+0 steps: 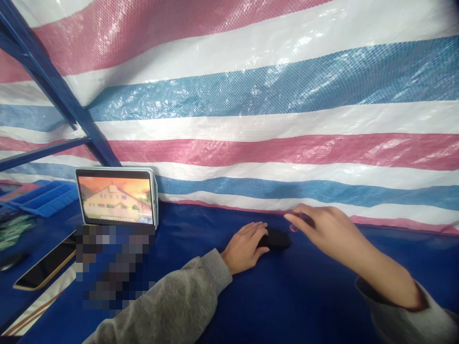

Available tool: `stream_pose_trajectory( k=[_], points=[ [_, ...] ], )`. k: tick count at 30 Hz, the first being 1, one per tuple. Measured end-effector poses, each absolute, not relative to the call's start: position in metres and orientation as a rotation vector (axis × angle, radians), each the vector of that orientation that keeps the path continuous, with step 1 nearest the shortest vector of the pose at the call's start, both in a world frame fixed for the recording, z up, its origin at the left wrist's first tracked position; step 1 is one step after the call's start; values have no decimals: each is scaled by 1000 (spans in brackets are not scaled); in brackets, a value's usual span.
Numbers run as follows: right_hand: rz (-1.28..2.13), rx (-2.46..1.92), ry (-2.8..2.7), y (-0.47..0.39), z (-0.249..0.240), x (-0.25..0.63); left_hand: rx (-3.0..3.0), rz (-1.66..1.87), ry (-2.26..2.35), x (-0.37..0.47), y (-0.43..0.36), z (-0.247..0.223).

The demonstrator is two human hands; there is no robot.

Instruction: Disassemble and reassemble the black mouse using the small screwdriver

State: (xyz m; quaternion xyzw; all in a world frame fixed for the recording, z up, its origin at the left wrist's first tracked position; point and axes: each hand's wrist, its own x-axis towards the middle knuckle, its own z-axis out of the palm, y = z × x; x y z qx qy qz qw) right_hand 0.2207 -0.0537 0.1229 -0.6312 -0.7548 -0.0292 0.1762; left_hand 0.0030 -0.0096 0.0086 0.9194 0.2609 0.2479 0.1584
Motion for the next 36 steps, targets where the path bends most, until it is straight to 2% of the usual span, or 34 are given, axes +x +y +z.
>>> stream_pose_trajectory(
  k=[5, 12, 21, 27, 32, 36],
  points=[
    [250, -1618, -2248, -68, 129, 234, 2566, 679, 756, 2, -10, 8],
    [433, -1407, -2584, -81, 89, 226, 2470, 704, 833, 1, -8, 8],
    [456, -1445, -2617, -92, 53, 207, 2203, 850, 848, 0, -1, 9],
    [42, -1498, -2211, -78, 31, 206, 2229, 846, 903, 2, 4, 7],
    [191, -1564, -2045, -67, -6, 208, 2312, 792, 958, 3, 5, 2],
    [269, -1583, -1902, -67, -18, 206, 2358, 817, 955, 2, 6, -3]
  ],
)
